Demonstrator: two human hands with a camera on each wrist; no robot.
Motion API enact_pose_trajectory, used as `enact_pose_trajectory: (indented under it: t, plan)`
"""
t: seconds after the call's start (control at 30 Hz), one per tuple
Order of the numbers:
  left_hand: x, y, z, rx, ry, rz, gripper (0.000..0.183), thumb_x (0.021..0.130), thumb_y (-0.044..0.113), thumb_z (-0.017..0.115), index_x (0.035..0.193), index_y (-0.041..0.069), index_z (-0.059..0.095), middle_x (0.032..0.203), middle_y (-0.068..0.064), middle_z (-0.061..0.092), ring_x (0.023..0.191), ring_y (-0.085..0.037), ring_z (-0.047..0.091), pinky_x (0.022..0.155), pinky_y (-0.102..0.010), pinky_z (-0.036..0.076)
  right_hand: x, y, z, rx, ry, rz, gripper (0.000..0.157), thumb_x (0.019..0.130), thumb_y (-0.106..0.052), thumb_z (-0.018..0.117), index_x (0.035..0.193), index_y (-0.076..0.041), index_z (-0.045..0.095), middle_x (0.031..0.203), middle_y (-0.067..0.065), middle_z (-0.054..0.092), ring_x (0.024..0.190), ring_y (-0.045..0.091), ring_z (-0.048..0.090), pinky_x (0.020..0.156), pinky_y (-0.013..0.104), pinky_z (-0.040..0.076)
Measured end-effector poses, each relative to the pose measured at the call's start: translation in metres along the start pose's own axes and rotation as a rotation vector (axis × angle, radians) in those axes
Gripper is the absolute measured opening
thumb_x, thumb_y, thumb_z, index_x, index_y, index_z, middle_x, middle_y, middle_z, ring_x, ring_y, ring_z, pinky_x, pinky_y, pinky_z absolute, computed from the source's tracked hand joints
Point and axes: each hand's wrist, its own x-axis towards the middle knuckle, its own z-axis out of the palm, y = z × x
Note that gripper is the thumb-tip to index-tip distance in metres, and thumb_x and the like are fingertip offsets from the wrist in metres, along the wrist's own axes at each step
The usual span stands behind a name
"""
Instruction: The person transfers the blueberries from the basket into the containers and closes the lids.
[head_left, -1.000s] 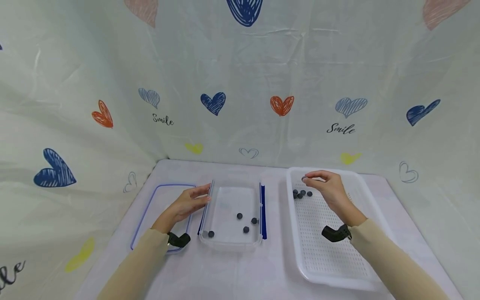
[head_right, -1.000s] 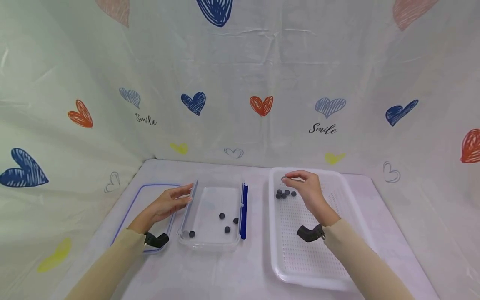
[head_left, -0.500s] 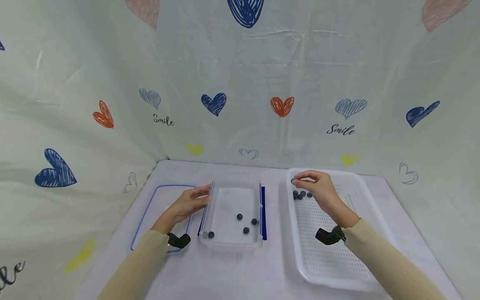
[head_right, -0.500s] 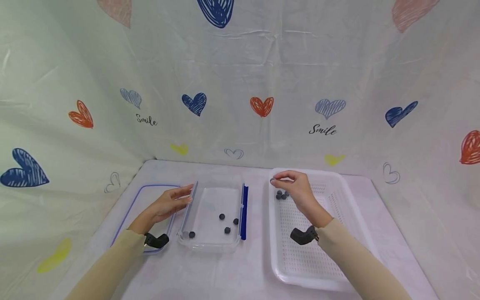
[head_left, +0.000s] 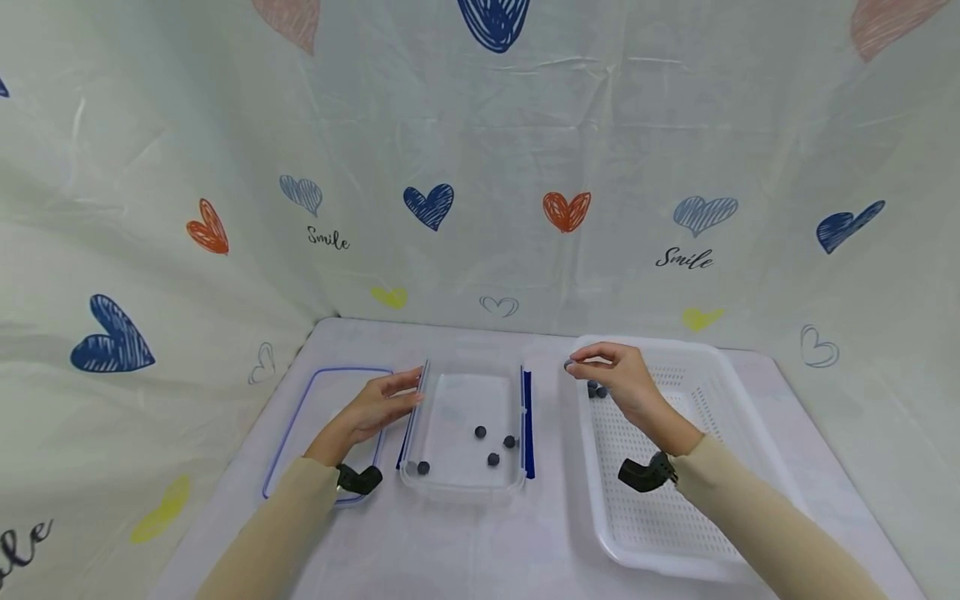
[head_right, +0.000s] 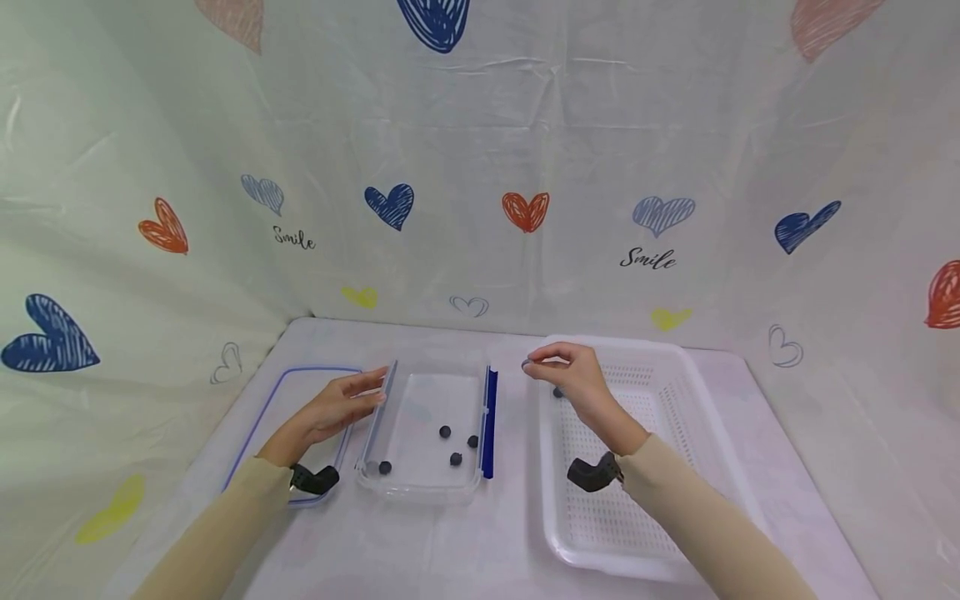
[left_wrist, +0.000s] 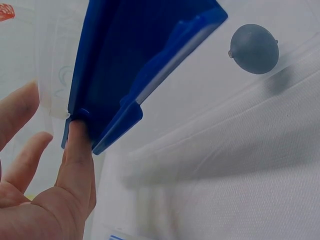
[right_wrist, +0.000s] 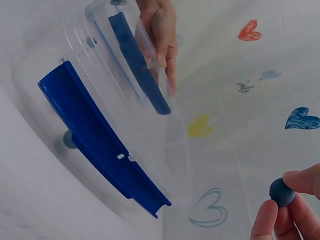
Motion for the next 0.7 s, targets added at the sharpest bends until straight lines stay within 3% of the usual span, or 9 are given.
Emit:
enact_pose_trajectory:
  t: [0.37, 0.7]
  plan:
    - [0.002, -0.001, -0.002, -0.006, -0.024, 0.015, 0.067, 0.097, 0.015, 0.068, 0.155, 0.007, 0.035, 0.156, -0.023, 0.031, 0.136, -0.032, 0.042, 0.110, -0.040, 0.039, 0.002, 0.000, 0.026, 0.002, -0.067, 0.023, 0.016, 0.084, -0.003, 0.078, 0.099, 0.002, 0.073, 0.105, 0.015, 0.070, 0.089, 0.017, 0.071, 0.091, 0.033, 0.053]
    - [0.001, 0.002, -0.001, -0.010, 0.000, -0.011, 0.067, 0.095, 0.017, 0.071, 0.154, 0.010, 0.039, 0.155, -0.021, 0.034, 0.135, -0.030, 0.044, 0.111, -0.041, 0.038, 0.007, 0.004, 0.050, 0.023, -0.109, 0.052, 0.026, 0.084, 0.000, 0.078, 0.104, 0.012, 0.068, 0.108, 0.014, 0.068, 0.090, 0.015, 0.070, 0.097, 0.040, 0.051]
